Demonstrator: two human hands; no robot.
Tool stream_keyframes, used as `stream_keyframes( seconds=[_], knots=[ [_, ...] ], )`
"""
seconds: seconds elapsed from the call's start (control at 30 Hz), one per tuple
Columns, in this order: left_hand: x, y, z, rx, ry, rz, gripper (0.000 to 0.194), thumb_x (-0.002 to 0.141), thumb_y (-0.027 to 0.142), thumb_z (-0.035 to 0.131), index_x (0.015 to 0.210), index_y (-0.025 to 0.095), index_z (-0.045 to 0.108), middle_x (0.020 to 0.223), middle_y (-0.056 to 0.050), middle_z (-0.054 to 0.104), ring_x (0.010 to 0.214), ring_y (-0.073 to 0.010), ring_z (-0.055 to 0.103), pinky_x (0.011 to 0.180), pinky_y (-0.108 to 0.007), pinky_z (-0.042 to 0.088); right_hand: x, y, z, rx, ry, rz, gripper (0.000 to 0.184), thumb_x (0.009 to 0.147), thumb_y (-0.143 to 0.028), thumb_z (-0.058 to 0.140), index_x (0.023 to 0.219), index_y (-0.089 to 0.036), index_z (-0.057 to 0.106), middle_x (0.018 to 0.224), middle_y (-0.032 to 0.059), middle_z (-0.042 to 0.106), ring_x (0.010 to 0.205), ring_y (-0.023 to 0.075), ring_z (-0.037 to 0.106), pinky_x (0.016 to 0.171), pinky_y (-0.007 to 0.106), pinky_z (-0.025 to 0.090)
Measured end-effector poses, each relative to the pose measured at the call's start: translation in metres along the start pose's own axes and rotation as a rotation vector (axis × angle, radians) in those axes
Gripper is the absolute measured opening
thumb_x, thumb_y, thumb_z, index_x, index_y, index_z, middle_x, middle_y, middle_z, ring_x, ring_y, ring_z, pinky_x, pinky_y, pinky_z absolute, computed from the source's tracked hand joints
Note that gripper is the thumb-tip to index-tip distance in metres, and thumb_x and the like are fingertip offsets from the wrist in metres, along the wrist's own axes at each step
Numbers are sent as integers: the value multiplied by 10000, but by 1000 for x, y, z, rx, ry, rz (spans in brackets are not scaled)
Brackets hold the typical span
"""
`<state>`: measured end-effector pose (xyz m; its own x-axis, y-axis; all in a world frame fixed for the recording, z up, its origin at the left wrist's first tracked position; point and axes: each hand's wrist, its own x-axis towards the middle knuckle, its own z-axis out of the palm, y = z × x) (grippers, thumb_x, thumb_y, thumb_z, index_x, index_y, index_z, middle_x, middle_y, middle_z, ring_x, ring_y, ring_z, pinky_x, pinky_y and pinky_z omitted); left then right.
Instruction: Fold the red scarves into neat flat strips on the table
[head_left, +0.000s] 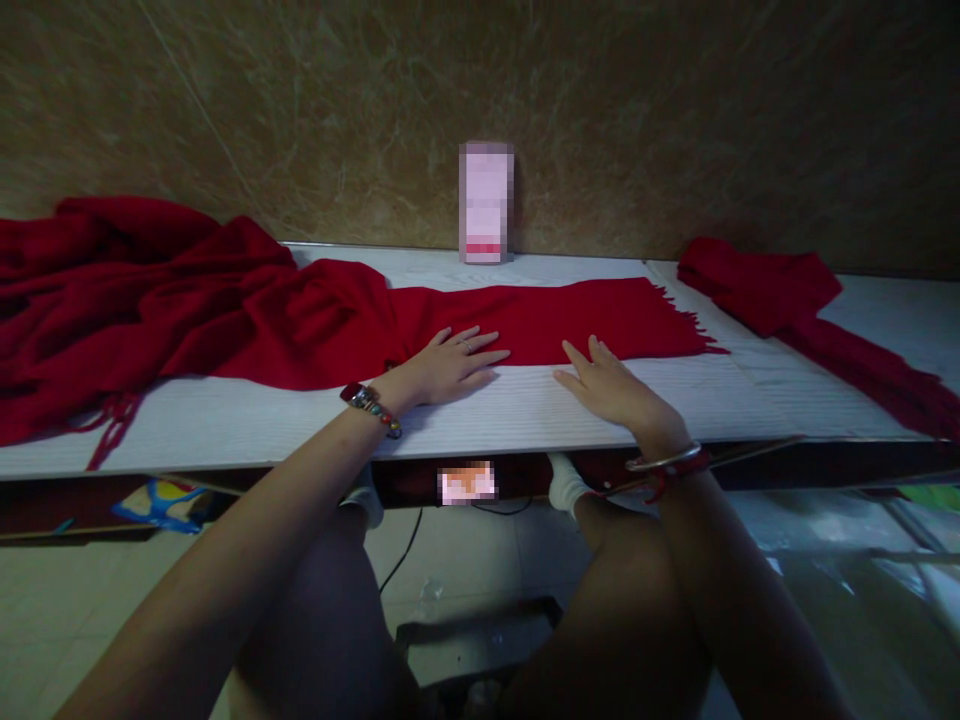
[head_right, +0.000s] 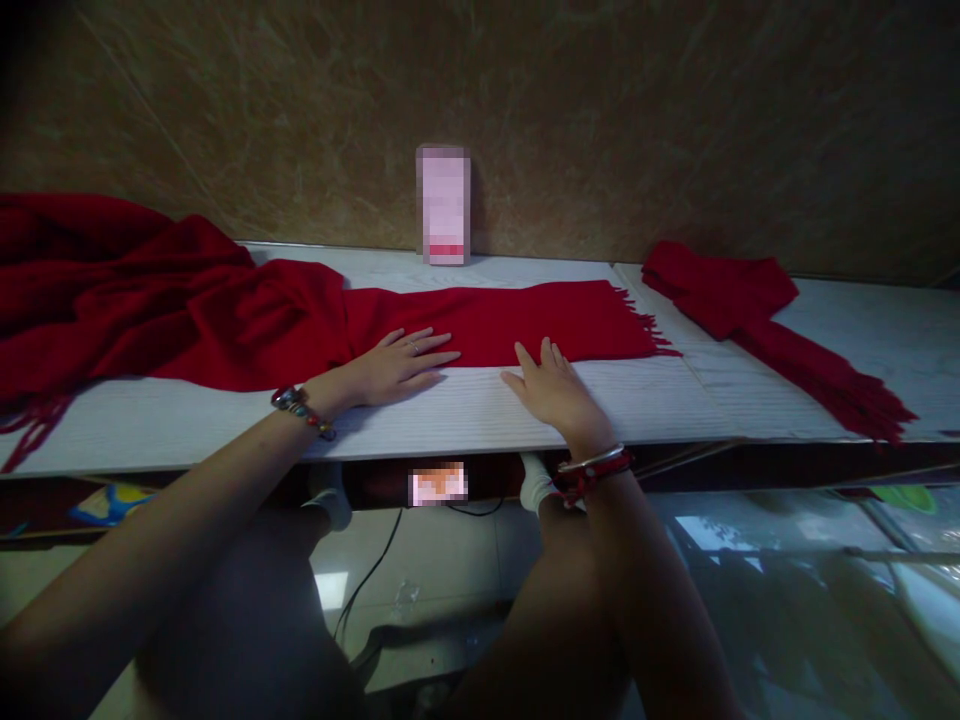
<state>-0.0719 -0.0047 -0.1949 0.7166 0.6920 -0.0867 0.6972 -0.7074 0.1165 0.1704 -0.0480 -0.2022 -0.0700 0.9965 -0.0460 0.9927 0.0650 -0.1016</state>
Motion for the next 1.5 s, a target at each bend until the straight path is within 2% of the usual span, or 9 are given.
stream_keyframes(
  seconds=[0.1, 0.23, 0.4, 0.53, 0.67, 0.8, 1.17, 1.3, 1.5],
  knots=[
    [0, 1, -1, 0, 1, -7, 487, 973, 441, 263, 1437, 307, 322, 1552, -38, 231, 1424, -254, 175, 1126, -518, 145, -1, -2, -4, 33, -7, 13, 649, 894, -482, 446, 1412, -95, 395, 1503, 251, 278, 1384, 357, 259, 1104, 481, 284],
    [0, 3, -3, -11, -16, -19, 485, 976, 432, 269, 1440, 299, 318, 1551, -50, 233, 1426, -259, 170, 1124, -534, 146, 0, -5, -5, 46, 141, -60, 608, 872, -456, 499, 1368, -107, 461, 1541, 211, 205, 1405, 358, 206, 1115, 505, 262],
    [0, 3, -1, -8, 23, 8, 478, 973, 428, 292, 1425, 283, 348, 1534, -65, 281, 1411, -266, 218, 1108, -552, 185, 1, -17, -7, 20, 276, -12, 578, 895, -427, 463, 1361, -85, 466, 1553, 209, 163, 1416, 378, 152, 1115, 570, 199],
    [-2, 4, 0, 37, 150, -1, 457, 973, 419, 313, 1365, 234, 459, 1474, -86, 396, 1374, -263, 308, 1110, -529, 205, 5, -30, -9, 21, 229, -21, 572, 896, -414, 466, 1366, -88, 463, 1542, 210, 203, 1414, 373, 170, 1116, 559, 204],
    [-4, 3, 1, 65, 266, -172, 442, 978, 375, 312, 1338, 200, 499, 1443, -105, 437, 1353, -282, 346, 1100, -518, 249, 13, -47, -10, 39, 175, -92, 582, 905, -414, 452, 1419, -147, 397, 1546, 178, 216, 1415, 350, 187, 1112, 560, 216],
    [-4, 0, 4, 48, 217, -289, 478, 972, 392, 319, 1385, 185, 442, 1471, -135, 387, 1358, -328, 329, 1066, -530, 308, 22, -62, -14, 68, 112, -104, 599, 908, -396, 460, 1450, -171, 342, 1548, 168, 219, 1416, 325, 198, 1119, 520, 235],
    [-5, -3, 0, 99, 257, -300, 452, 968, 378, 333, 1354, 198, 485, 1440, -120, 437, 1339, -313, 366, 1076, -522, 300, 42, -73, -1, 13, -9, -127, 527, 960, -375, 311, 1458, -205, 327, 1544, 126, 244, 1417, 301, 200, 1121, 541, 198],
    [-12, -11, -5, 119, 336, -472, 451, 963, 388, 333, 1337, 200, 503, 1474, -124, 386, 1365, -338, 313, 1074, -562, 280, 42, -70, 6, 26, 60, -133, 505, 951, -353, 325, 1431, -209, 381, 1519, 118, 313, 1395, 296, 272, 1107, 543, 239],
    [-14, -19, -3, 42, 154, -585, 509, 966, 422, 290, 1429, 226, 372, 1521, -109, 299, 1381, -379, 258, 1056, -590, 291, 37, -36, -7, 71, 369, -73, 495, 944, -356, 297, 1372, -170, 461, 1492, 131, 367, 1394, 290, 276, 1100, 573, 227]
  ],
)
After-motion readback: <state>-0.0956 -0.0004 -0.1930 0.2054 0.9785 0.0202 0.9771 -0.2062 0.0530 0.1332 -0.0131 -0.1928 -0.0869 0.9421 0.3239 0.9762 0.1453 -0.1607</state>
